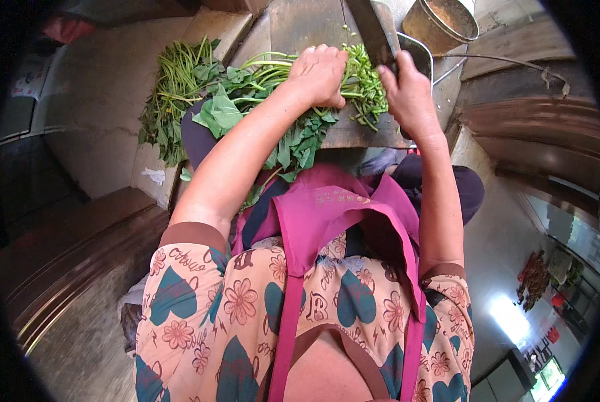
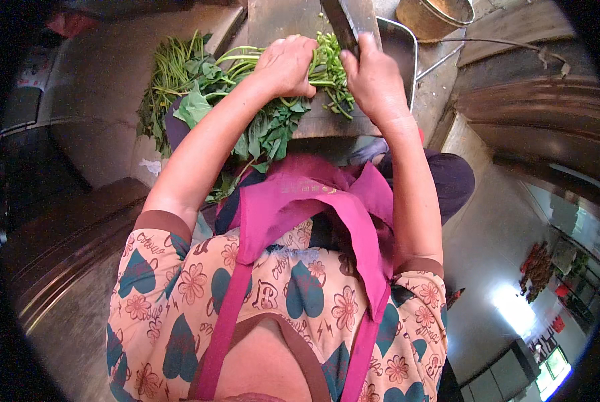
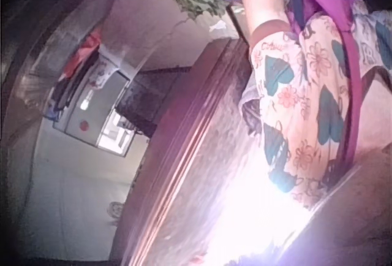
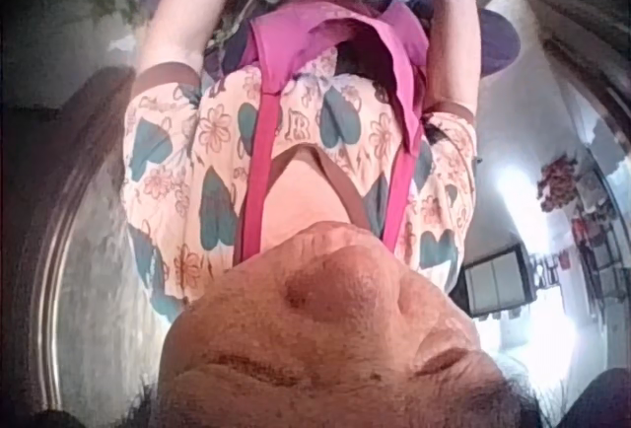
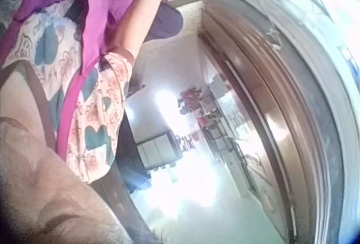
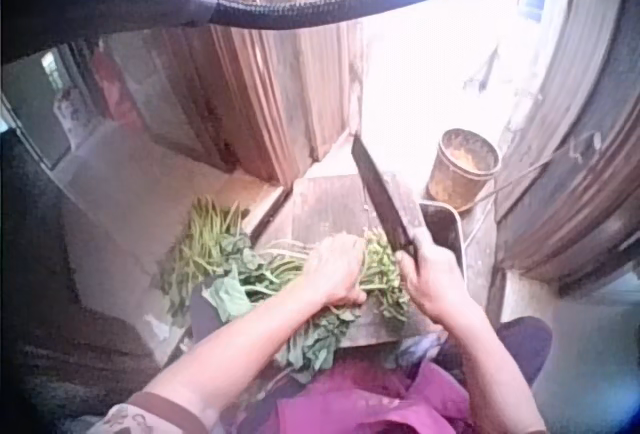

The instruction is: The person sits on the floor and uses a knife to chop a large bunch of leafy green vegetables on a wooden cutting board. The chopped pieces accumulate on the board as the person continues cutting.

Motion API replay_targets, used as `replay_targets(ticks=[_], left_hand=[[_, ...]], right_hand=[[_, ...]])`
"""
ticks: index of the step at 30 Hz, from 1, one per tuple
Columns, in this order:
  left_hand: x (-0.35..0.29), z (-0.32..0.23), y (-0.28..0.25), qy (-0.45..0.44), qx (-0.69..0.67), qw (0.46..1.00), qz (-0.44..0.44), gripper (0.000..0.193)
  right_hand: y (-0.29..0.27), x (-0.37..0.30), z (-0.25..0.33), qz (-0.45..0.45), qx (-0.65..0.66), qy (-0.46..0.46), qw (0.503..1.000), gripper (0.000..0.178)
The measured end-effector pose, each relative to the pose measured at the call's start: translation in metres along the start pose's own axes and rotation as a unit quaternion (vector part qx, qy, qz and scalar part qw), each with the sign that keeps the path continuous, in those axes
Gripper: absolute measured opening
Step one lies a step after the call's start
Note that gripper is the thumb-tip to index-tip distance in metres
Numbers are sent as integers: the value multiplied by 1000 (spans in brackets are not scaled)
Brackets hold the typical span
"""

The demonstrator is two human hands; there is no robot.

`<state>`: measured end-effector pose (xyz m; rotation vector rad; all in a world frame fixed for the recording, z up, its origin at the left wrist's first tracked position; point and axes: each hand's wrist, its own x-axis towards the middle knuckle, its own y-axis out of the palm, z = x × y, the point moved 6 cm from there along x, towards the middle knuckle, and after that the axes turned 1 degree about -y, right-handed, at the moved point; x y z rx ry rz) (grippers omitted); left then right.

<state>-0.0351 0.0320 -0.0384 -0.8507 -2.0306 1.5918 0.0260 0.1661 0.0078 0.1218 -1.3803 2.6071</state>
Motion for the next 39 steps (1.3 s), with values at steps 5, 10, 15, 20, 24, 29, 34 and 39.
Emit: replay_targets(ticks=[5, 10, 15, 20, 24, 29, 34, 39], left_hand=[[-3, -4, -5, -2, 4, 1000, -25, 61], [-5, -2, -3, 5, 0, 999, -48, 59], [-5, -1, -5, 10, -2, 999, -31, 61], [-7, 1, 1, -4, 2, 1000, -19, 72], [-3, 0, 4, -11, 14, 1000, -19, 77], [0, 1, -4, -15, 19, 1000, -12, 75], [0, 3, 3, 1, 17, 999, -34, 63], [-1, 11, 12, -1, 15, 997, -72, 71]], right_hand=[[18, -1, 1, -44, 12, 45, 998, 29], [29, -2, -12, 39, 44, 85, 995, 31], [36, -8, -21, -9, -26, 36, 999, 30], [12, -2, -19, 22, 0, 88, 996, 29], [3, -6, -6, -71, 22, 32, 997, 26], [25, 17, -23, 31, -51, 29, 998, 27], [18, 15, -5, -24, 4, 15, 1000, 27], [29, 22, -18, 59, -24, 38, 997, 32]])
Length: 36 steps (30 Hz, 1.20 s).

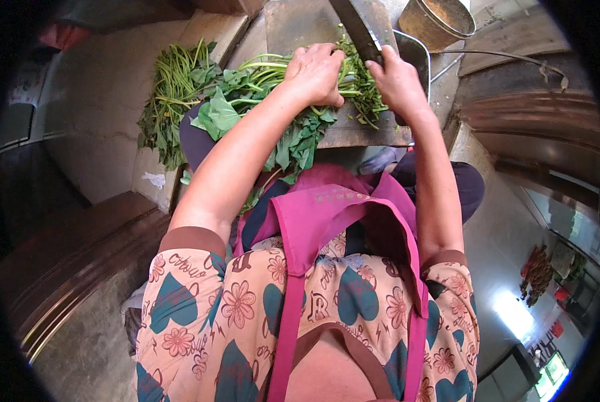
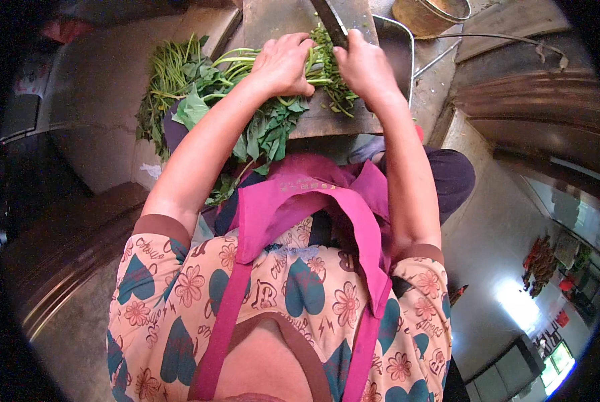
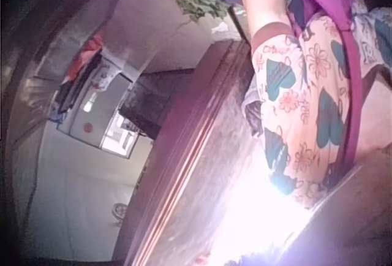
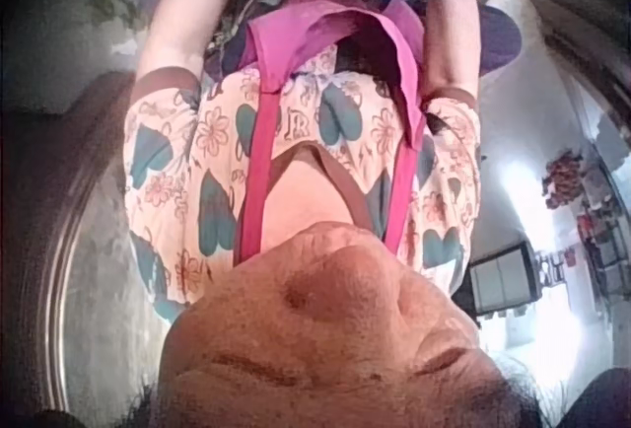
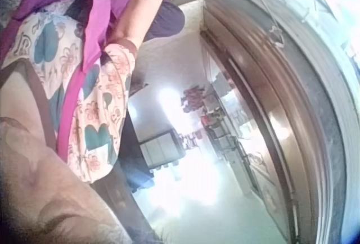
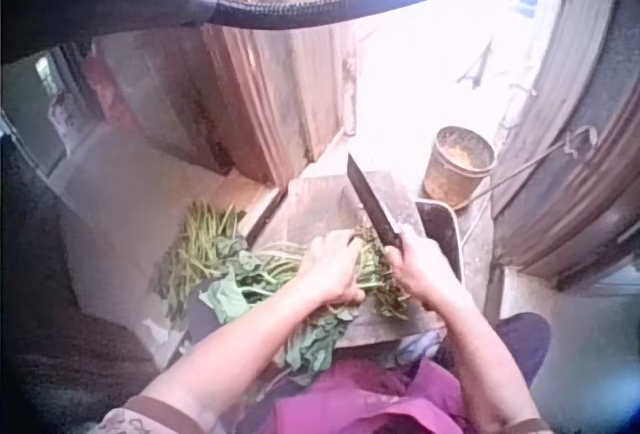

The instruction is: The person sits on the floor and uses a knife to chop a large bunch of leafy green vegetables on a wooden cutting board. The chopped pieces accumulate on the board as the person continues cutting.

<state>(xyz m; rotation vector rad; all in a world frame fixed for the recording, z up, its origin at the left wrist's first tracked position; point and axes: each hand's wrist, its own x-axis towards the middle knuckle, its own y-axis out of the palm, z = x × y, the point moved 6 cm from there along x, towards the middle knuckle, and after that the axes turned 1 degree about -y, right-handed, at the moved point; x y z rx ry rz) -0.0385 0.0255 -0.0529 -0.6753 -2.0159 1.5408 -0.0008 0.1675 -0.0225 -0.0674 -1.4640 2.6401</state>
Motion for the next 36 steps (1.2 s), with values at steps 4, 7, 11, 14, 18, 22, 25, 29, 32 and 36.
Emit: replay_targets(ticks=[4, 7, 11, 14, 18, 22, 25, 29, 32, 36], left_hand=[[2, -7, -5, -21, -16, 997, 72, 72], [1, -8, -7, -5, -6, 1000, 29, 73], [3, -1, -3, 8, 25, 999, -30, 74], [3, -4, -3, -4, -4, 999, 40, 74], [2, -5, -7, 4, -2, 1000, 28, 75], [4, -3, 0, -3, 1, 1000, 31, 75], [6, -12, -3, -16, 0, 996, 89, 77], [3, -11, -5, 2, -5, 998, 60, 74], [-2, -11, -5, -5, 0, 999, 42, 72], [-5, -12, -6, -11, 1, 999, 30, 72]], right_hand=[[-47, -56, 6, -49, 82, 36, 995, 27], [-44, -83, -7, -92, 44, 38, 994, 23], [-22, -74, -22, -36, 29, 54, 997, 24], [-34, -83, -9, -78, 60, 53, 994, 24], [-13, -72, -15, -57, 34, 75, 995, 25], [-22, -66, -17, -33, 83, 81, 993, 25], [-37, -75, -5, -96, 92, 72, 988, 25], [7, -58, -33, -35, 13, 63, 997, 30], [-16, -65, -22, -42, 41, 81, 995, 26], [-47, -110, -5, -101, 66, 40, 992, 21]])
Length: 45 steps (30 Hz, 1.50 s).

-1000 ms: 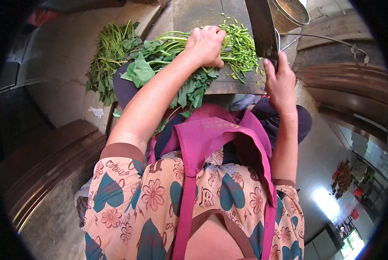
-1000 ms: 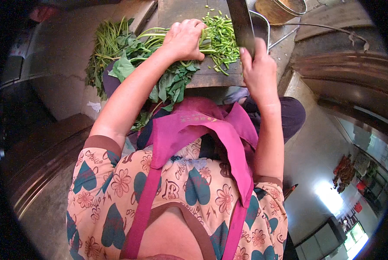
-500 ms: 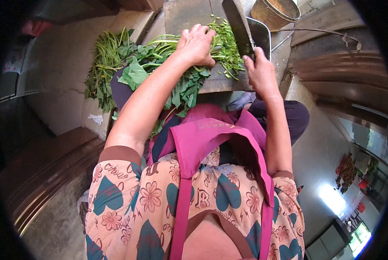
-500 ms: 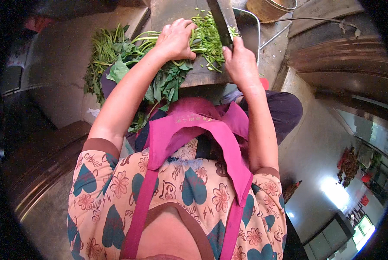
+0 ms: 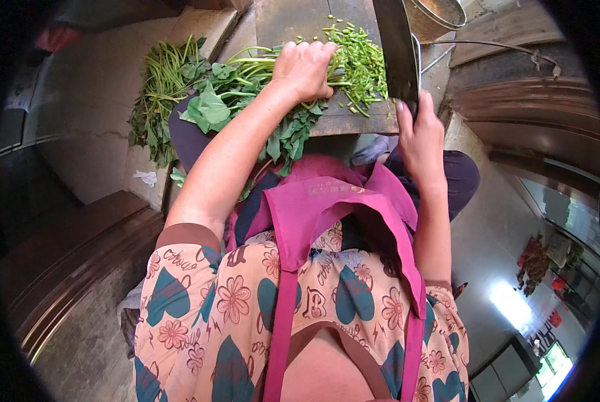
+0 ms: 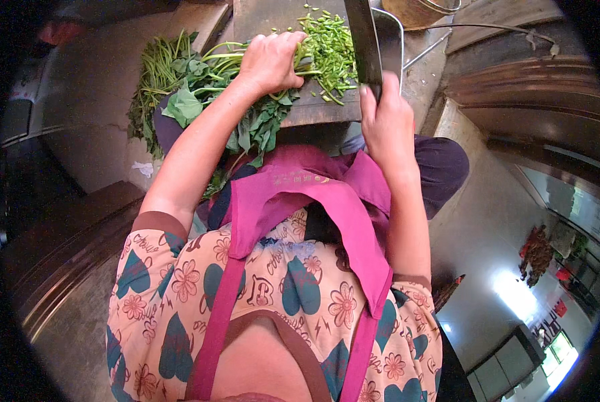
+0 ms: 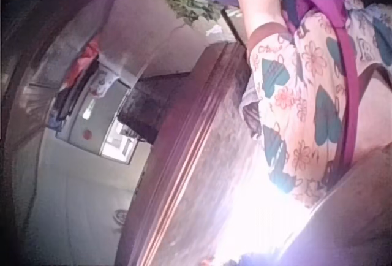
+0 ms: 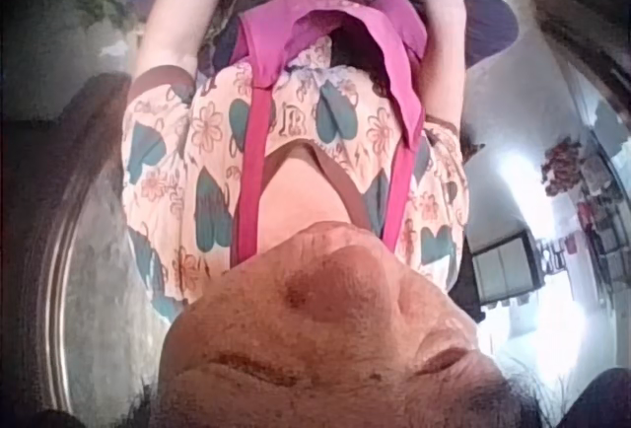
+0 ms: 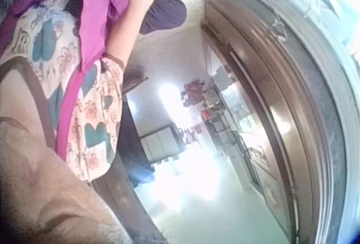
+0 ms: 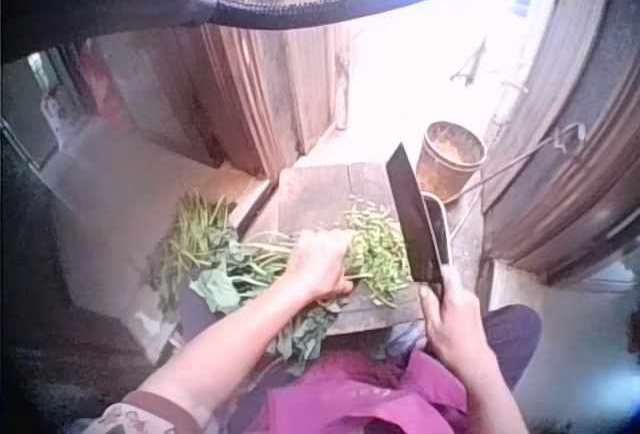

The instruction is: The person sits on the floor and uses a knife to chop a large bunch of leafy green vegetables on a wooden cutting board. The chopped pieces accumulate on the board as the person continues cutting.

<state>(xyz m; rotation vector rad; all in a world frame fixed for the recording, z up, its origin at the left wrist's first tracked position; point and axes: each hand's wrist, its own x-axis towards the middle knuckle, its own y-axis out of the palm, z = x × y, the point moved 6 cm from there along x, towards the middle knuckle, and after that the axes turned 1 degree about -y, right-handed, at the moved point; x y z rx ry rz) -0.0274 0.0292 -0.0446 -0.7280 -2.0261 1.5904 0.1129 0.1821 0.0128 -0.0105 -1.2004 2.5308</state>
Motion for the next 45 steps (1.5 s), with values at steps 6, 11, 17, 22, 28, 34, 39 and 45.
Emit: replay_targets(ticks=[6, 11, 17, 22, 28, 34, 39, 45], left_hand=[[1, 1, -1, -1, -22, 999, -25, 71], [-1, 10, -12, -45, -60, 997, -35, 73], [0, 14, -18, -74, -61, 995, -27, 72], [2, 19, -18, -85, -69, 994, -31, 77], [-11, 3, -12, 27, -17, 996, -81, 110], [-16, -9, -9, 10, 40, 997, -58, 117], [-15, -13, -11, -51, 62, 996, -49, 114], [-5, -9, -4, -72, 60, 995, -16, 95]], right_hand=[[21, -70, -61, 27, 194, 207, 958, 19], [8, -120, -64, 59, 366, 265, 890, 15], [-20, -161, -57, 143, 188, 181, 955, 27], [4, -148, -35, 181, 227, 180, 940, 26], [23, -119, -16, 202, 263, 172, 928, 26], [2, -115, -21, 183, 197, 146, 952, 24], [-37, -83, 3, 97, 92, 24, 991, 26], [-38, -29, 30, -48, 168, 3, 985, 28]])
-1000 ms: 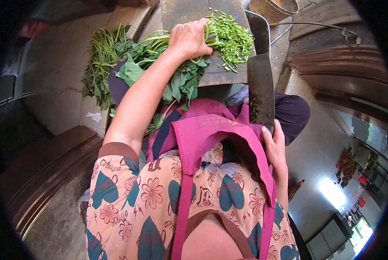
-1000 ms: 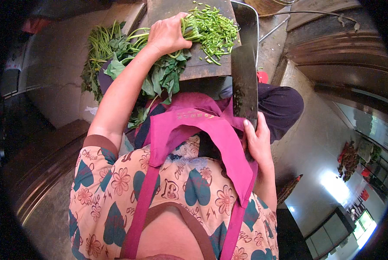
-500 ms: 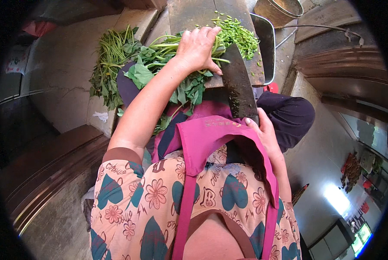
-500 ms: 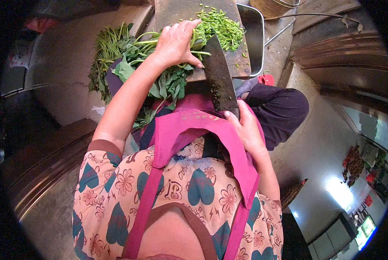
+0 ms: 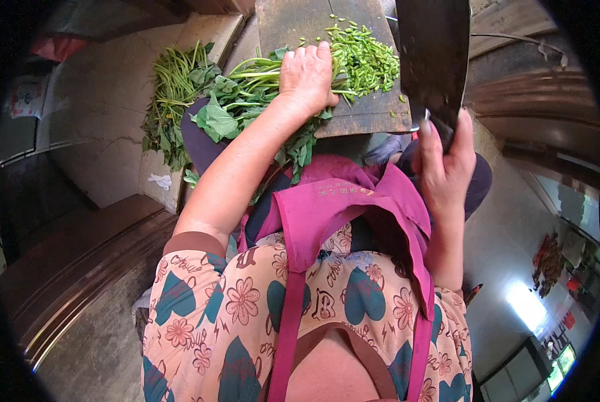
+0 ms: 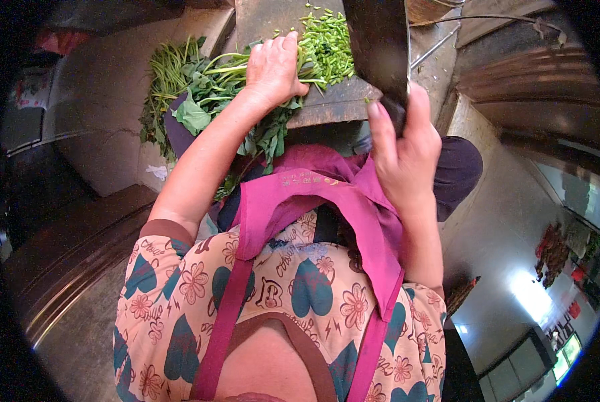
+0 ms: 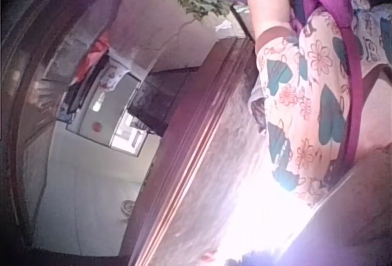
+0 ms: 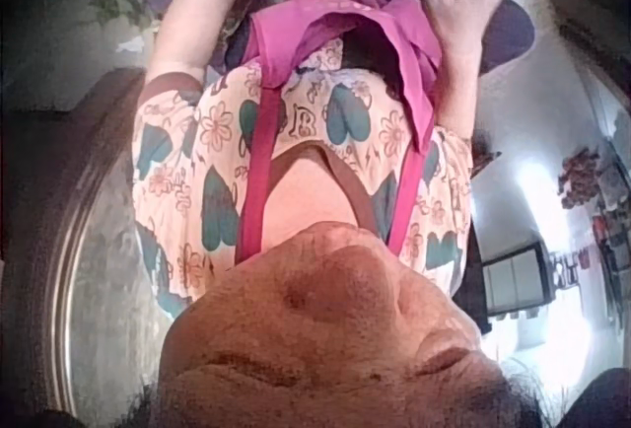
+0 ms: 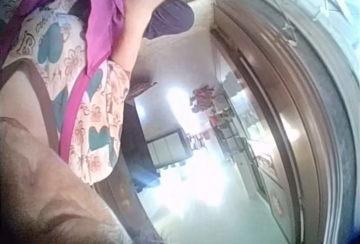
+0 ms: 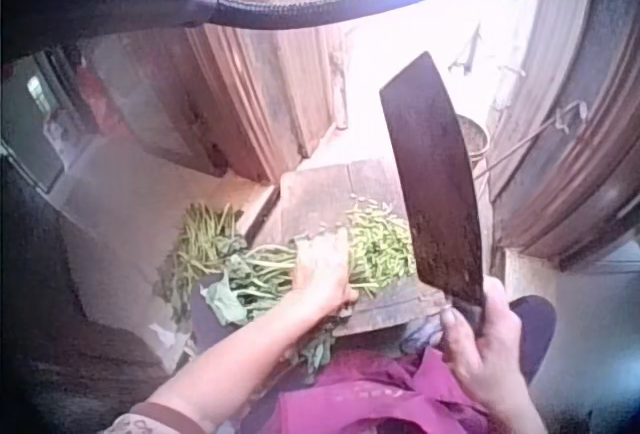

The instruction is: The person sits on the floor and uses a knife to chop a large bunch of leafy green vegetables on a wooden cutting board. The chopped pieces accumulate on the board as the person continues cutting.

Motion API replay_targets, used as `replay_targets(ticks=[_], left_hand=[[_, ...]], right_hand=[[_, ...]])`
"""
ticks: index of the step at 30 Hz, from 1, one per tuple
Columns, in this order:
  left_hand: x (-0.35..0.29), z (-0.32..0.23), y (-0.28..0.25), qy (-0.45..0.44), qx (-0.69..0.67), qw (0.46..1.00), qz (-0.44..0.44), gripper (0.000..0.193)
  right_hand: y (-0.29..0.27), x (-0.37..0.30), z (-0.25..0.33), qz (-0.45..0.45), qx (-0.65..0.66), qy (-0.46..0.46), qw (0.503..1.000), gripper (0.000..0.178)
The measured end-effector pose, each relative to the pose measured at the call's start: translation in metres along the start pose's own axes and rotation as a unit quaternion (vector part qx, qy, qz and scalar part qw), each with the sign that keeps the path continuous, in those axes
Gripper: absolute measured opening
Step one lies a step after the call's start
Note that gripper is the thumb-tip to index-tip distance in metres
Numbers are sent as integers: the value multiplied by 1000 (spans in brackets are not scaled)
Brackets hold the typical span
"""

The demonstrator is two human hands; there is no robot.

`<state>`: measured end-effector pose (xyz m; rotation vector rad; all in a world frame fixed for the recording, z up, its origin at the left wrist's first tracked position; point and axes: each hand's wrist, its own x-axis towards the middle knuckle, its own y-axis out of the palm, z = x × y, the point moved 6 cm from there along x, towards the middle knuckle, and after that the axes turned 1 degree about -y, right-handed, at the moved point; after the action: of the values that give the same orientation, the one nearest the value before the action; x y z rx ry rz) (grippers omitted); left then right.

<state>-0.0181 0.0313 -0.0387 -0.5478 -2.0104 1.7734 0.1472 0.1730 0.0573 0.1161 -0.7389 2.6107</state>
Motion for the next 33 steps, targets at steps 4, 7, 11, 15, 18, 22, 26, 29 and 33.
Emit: replay_targets(ticks=[4, 7, 11, 15, 18, 22, 26, 29, 33], left_hand=[[4, -1, -3, -2, -14, 1000, 28, 77], [1, 2, -3, -1, -10, 999, 39, 68], [1, -1, -2, 23, 5, 1000, 13, 64], [4, -3, -3, 31, 19, 999, -1, 64], [5, -2, -4, 33, 28, 999, 12, 72], [0, 8, -6, 41, 60, 996, -48, 95], [0, 19, -8, 12, 55, 998, 6, 91], [4, 15, -4, 14, 36, 994, 101, 72], [-1, 9, -3, 26, 52, 996, 70, 64]], right_hand=[[58, 30, -23, -11, -59, -126, 990, 31], [83, 39, -48, 104, -109, -37, 988, 31], [45, 40, 1, 2, -65, -92, 994, 28], [68, 39, -21, 18, -111, -91, 989, 25], [96, 29, -55, 147, -183, -24, 972, 22], [94, 29, -56, 147, -190, -31, 970, 23], [92, 30, -58, 136, -178, -36, 974, 24], [76, 39, -39, 114, -145, -41, 982, 26], [36, 49, 16, -19, -3, -98, 995, 27]])
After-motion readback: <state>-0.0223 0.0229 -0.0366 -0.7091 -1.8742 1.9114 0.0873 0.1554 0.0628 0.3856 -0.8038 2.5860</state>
